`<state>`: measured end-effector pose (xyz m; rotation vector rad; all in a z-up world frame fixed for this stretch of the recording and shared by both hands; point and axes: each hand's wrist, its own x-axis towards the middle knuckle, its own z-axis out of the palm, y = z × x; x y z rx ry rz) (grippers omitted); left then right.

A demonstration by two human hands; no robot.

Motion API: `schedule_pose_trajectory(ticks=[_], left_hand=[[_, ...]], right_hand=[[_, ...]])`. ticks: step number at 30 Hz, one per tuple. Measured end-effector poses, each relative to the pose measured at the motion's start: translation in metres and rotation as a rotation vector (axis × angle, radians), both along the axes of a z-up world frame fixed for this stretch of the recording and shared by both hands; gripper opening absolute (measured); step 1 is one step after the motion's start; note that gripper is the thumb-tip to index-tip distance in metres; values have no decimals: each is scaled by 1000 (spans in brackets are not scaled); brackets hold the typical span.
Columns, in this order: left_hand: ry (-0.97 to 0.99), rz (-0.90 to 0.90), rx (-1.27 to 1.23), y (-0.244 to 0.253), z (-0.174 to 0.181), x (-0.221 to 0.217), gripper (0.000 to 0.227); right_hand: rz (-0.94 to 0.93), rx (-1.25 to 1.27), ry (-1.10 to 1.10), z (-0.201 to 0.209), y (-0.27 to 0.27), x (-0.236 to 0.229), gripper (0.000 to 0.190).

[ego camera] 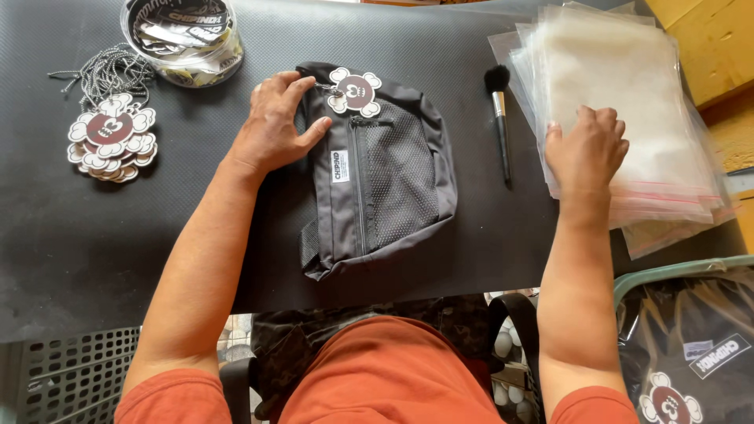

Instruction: The person attaches a decorative keychain to a black bag, then uses a brush to dust the bag's surface. They place the bag into a clear plastic zip-lock bag, insert a small paper tag, and seal the package.

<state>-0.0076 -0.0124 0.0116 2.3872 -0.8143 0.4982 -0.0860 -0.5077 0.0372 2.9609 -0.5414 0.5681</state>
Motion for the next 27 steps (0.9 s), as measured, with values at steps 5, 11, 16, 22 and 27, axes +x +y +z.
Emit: schedule_pose_trajectory(ticks=[5, 11, 16, 22, 27], left_hand=[[5, -44, -45, -3, 11, -9, 59], [20, -52, -58, 0, 10, -10, 57], [6, -56, -59, 1, 10, -10, 56], [31, -65, -51, 1, 11, -11, 56], [33, -64, -42, 2, 12, -11, 57]], right_hand=[[-147, 76, 161, -16, -29, 11, 49], [-147, 124, 77, -19, -29, 13, 25], [-108, 56, 94, -30, -37, 15, 41], [-92, 58, 0, -33, -41, 15, 26], [-94, -58, -47, -28, -49, 17, 34]])
